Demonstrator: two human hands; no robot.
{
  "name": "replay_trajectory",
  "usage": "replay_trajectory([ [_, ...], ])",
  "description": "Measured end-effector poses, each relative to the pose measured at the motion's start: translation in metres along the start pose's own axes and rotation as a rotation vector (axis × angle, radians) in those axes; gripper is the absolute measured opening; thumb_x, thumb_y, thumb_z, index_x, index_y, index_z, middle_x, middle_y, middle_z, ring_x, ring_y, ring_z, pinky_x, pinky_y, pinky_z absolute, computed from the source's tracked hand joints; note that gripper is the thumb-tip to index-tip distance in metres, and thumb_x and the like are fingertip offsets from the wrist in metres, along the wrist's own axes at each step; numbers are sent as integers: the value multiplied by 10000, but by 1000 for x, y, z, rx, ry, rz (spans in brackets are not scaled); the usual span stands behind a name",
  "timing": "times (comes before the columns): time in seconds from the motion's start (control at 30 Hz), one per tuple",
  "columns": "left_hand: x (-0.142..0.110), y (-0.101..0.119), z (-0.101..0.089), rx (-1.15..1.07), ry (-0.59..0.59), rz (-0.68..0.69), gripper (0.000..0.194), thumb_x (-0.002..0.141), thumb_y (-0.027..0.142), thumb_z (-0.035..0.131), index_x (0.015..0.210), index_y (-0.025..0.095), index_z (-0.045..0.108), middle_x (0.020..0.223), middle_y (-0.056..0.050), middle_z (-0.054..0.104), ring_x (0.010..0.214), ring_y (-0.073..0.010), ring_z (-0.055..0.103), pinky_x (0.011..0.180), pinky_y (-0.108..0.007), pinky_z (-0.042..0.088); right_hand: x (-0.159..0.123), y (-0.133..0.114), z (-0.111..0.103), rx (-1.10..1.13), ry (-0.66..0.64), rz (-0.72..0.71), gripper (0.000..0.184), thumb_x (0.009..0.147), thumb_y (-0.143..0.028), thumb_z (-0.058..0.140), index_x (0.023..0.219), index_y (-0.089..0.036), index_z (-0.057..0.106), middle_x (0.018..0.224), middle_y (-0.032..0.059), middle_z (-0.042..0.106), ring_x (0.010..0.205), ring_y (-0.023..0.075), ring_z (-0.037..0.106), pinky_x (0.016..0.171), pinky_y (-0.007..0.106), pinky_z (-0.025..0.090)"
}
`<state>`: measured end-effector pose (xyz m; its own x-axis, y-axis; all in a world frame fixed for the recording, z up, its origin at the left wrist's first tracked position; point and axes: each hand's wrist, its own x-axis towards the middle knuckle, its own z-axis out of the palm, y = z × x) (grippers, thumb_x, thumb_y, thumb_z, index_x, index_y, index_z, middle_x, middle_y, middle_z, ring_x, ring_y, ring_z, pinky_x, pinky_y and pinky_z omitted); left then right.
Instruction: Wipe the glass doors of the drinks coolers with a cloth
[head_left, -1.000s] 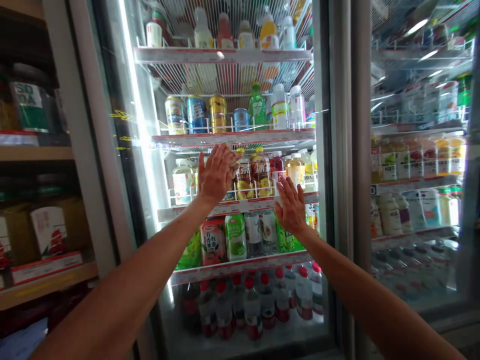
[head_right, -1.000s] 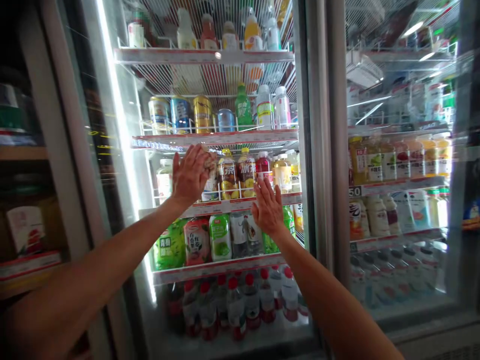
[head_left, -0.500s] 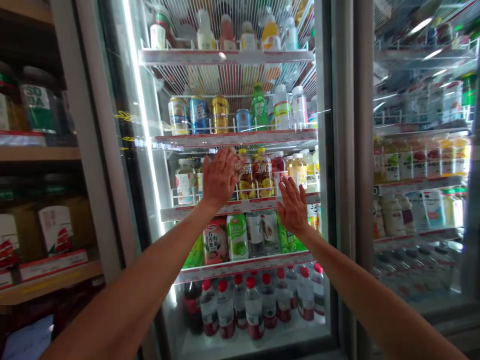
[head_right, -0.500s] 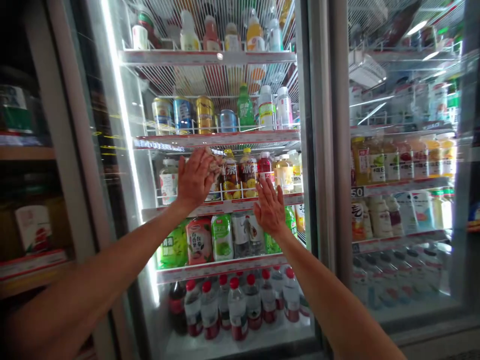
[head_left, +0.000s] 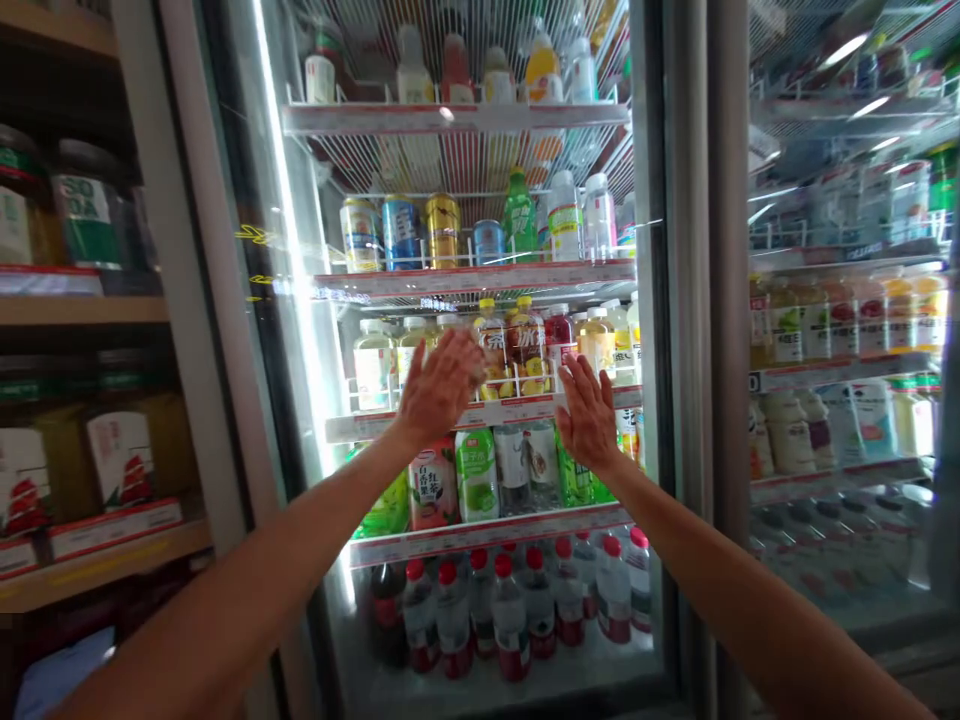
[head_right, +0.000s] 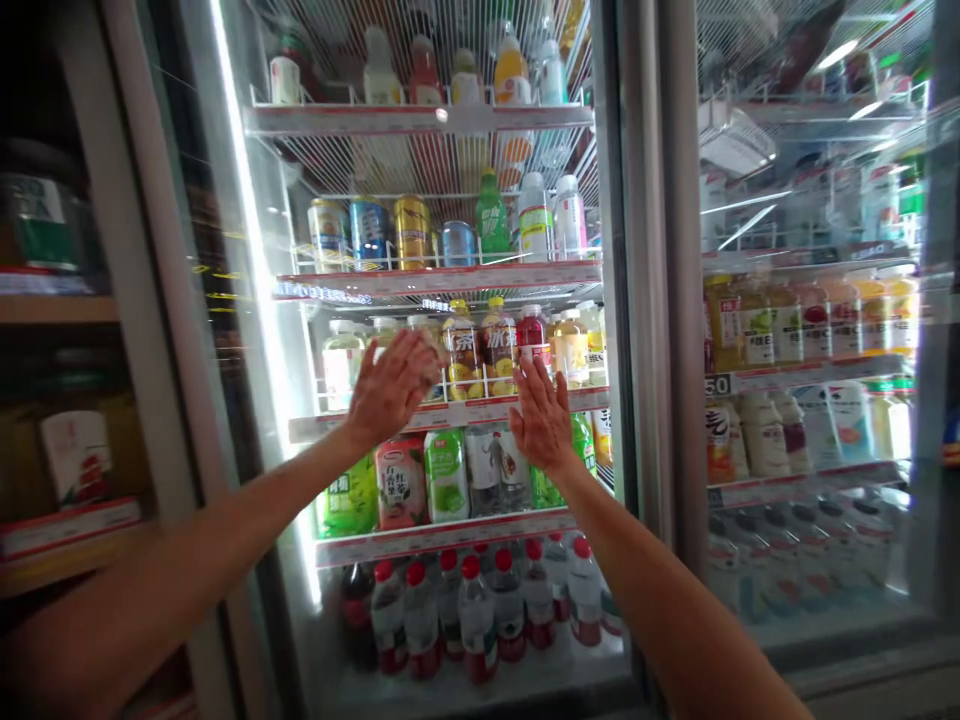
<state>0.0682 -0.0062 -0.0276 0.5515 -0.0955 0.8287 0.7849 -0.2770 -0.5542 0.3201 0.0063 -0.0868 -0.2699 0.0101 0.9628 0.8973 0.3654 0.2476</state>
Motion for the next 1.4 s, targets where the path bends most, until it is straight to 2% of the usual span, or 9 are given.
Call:
replay_trajectory([
  [0.07,-17,18,2,-58,-74,262,388,838,247,471,1224,216,451,1369,-64,420,1337,-185,239,1122,-429,124,-1,1,1,-5,0,0,625,869,-287,335,1426,-218,60,1479,59,218,1368,224,167,1101,486,180],
  [0.13,-27,31,4,-94,-112,374,376,842,260,475,1217,249,448,1360,-34,434,1337,-166,238,1125,-422,110,-1,2,0,-4,-3,0,628,865,-279,350,1425,-224,71,1474,64,231,1367,228,172,1097,491,191],
  [0.37,11,40,14,-88,-36,-142,602,866,346,419,1385,150,184,1409,-122,342,1367,-214,113,1113,-471,72,19,-26,-6,186,115,44,613,856,-198,352,1412,-287,111,1484,36,195,1356,232,206,1078,524,242],
  [0.57,-7,22,1,-123,-76,-211,612,854,255,346,1407,136,113,1440,-116,283,1370,-214,104,1112,-467,77,53,-102,13,483,64,12,579,870,-196,314,1416,-241,128,1469,57,223,1365,183,179,1098,426,282],
  [0.8,-57,-22,-22,-122,-134,-112,656,833,303,349,1416,147,91,1464,-98,223,1363,-225,144,1108,-436,142,72,-152,38,280,-14,12,442,850,-409,428,1278,-299,439,1459,34,269,1379,256,91,1098,490,188],
  [1.0,-64,-19,-18,-88,-49,-147,676,829,301,430,1412,153,123,1452,-120,239,1351,-240,186,1095,-453,180,69,-96,27,117,-21,-175,427,882,-362,365,1273,-213,452,1425,35,352,1357,197,203,1114,425,188],
  [1.23,-67,-14,-12,7,-9,-271,643,850,352,435,1406,171,168,1444,-113,252,1350,-235,188,1102,-452,134,39,44,-16,3,216,182,415,856,-231,333,1239,-226,491,1400,51,387,1309,220,316,1061,493,264],
  [1.3,-67,-13,-11,17,-19,-274,658,848,362,444,1408,175,155,1448,-112,240,1352,-235,181,1103,-454,127,41,52,-14,49,306,292,442,845,-200,292,1239,-196,493,1394,61,391,1294,219,335,1050,493,296],
  [1.4,-67,-13,-10,27,-25,-278,676,844,372,456,1411,184,139,1452,-107,229,1353,-237,176,1103,-456,124,59,13,3,103,314,328,474,833,-219,301,1286,-181,436,1434,43,316,1339,226,235,1089,507,238],
])
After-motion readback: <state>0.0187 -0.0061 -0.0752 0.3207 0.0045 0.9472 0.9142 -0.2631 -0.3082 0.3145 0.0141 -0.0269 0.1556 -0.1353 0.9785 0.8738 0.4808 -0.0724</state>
